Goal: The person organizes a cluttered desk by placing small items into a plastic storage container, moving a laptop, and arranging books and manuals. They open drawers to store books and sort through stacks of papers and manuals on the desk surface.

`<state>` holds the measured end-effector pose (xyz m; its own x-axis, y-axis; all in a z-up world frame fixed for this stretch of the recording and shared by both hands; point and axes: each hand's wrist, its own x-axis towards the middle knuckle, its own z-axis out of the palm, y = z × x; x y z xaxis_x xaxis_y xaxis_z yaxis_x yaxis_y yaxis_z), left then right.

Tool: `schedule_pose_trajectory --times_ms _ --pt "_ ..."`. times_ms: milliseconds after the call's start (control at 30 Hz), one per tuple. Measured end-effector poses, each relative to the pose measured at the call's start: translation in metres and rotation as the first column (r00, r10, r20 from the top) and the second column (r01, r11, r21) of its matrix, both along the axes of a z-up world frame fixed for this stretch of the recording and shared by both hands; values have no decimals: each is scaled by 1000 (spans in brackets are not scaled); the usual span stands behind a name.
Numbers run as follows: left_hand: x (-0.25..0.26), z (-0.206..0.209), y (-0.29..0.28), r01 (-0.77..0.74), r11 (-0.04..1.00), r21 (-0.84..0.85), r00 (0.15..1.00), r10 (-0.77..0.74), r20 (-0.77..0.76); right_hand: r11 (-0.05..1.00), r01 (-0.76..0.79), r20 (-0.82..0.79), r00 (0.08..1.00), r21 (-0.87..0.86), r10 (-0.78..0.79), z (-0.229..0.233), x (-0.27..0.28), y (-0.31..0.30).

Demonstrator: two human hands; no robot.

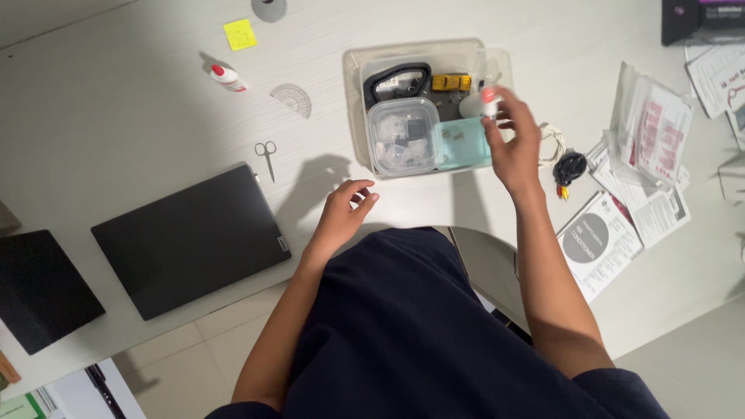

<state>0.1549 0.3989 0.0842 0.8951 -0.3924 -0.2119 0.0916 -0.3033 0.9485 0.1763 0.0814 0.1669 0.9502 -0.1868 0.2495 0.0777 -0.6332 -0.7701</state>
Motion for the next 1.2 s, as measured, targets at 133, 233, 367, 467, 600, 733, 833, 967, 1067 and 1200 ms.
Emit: schedule_pose_trajectory --times_ms 133,233,367,467,600,733,833,967,1067,1200 --pt "-1 5 -1 -47 998 38 999 47 -9 907 -309 -71 951 -285 302 3 12 -1" --pt "-4 6 -6 -73 997 26 997 73 -13 861 -434 -231 896 -265 380 -5 13 -4" --pt "-6 5 -18 -99 994 40 991 94 96 828 -504 -341 844 -245 413 -16 9 -12" --pt "-4 7 -31 -108 991 75 989 99 112 812 -530 -410 815 -243 409 -25 9 -22" --pt "0 11 -48 -116 986 122 985 99 139 799 -537 -492 791 -271 365 -32 9 -32" --pt "2 11 -61 -117 984 137 983 95 155 891 -397 -404 869 -222 287 -29 9 -35" --pt "2 8 -68 -126 983 133 979 102 175 928 -294 -374 907 -230 194 -33 11 -36" --pt "3 7 -75 -124 974 192 987 101 127 937 -233 -352 927 -260 132 -48 21 -42" --pt "3 6 -77 -136 970 199 984 110 140 931 -227 -346 930 -287 120 -60 23 -44" --pt "2 6 -77 -140 965 220 985 113 130 942 -155 -395 919 -298 26 -70 27 -42"
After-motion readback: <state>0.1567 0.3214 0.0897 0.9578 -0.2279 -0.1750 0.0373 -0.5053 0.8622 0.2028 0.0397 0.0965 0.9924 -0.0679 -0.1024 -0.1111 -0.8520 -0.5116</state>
